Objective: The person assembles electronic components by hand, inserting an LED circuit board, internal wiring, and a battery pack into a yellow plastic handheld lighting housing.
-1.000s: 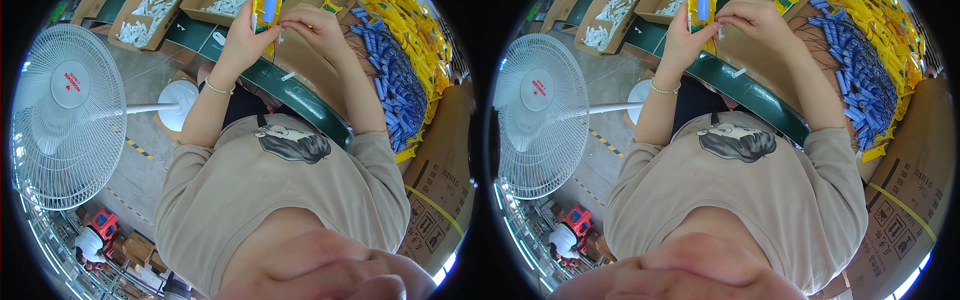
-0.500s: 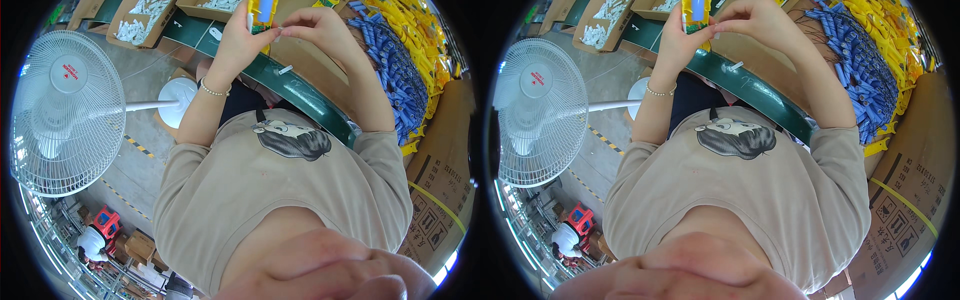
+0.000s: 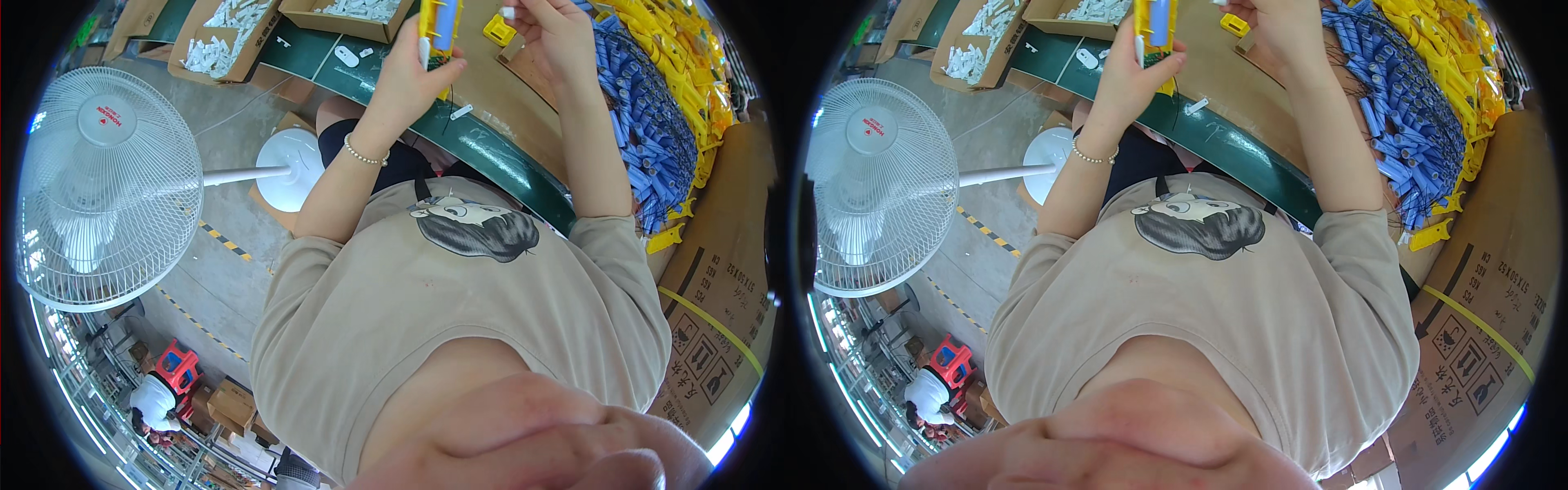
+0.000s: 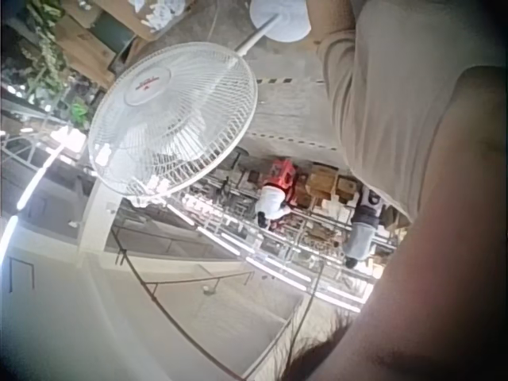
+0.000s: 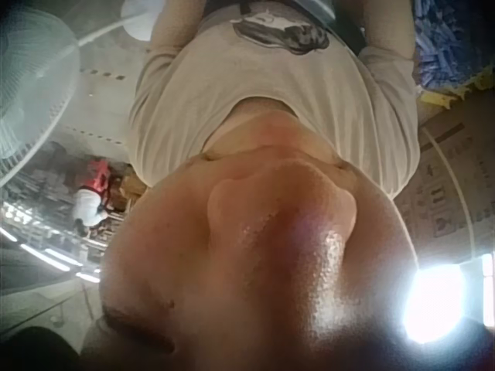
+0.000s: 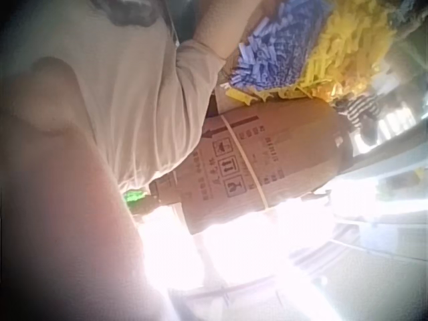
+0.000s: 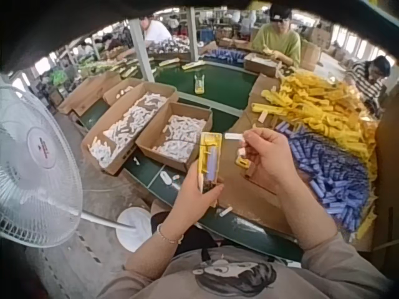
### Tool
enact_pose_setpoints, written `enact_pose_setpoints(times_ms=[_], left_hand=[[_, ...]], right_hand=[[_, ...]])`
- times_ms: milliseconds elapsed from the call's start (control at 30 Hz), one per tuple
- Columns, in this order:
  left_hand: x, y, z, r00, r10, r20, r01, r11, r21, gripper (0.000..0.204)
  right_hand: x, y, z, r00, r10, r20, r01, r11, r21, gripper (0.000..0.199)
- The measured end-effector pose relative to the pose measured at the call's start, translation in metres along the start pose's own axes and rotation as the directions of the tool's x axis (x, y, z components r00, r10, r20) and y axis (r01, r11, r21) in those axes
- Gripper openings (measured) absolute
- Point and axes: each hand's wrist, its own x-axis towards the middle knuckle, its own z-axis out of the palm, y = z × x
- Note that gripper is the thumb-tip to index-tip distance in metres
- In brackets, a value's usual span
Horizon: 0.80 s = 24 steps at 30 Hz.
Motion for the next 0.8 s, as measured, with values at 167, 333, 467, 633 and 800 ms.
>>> enact_pose_setpoints(times_ms=[167,333,467,633,800], left_hand=[[-0.002,0.002,0.022,0.994,0.112,0.008,-0.112,0.99,0.089,0.055],[-0.004,0.002,0.032,0.999,0.046,0.011,-0.046,0.997,0.067,0.058],[-0.007,0.004,0.032,0.997,0.039,0.063,-0.047,0.988,0.146,0.058],[-0.009,0.003,0.037,0.998,-0.031,0.051,0.025,0.994,0.11,0.059],[-0.007,0.001,0.031,0.998,-0.008,0.07,-0.005,0.985,0.172,0.061]], right_hand=[[-0.013,0.003,0.025,0.992,0.068,-0.106,-0.062,0.997,0.054,0.014],[-0.02,0.017,0.024,0.989,-0.072,-0.128,0.054,0.989,-0.138,0.018],[-0.018,0.011,0.021,0.97,0.151,-0.189,-0.153,0.988,0.004,0.021],[-0.007,0.036,0.015,0.93,0.295,-0.219,-0.227,0.93,0.291,0.023],[-0.014,0.028,0.015,0.984,-0.014,-0.176,-0.03,0.97,-0.242,0.017]])
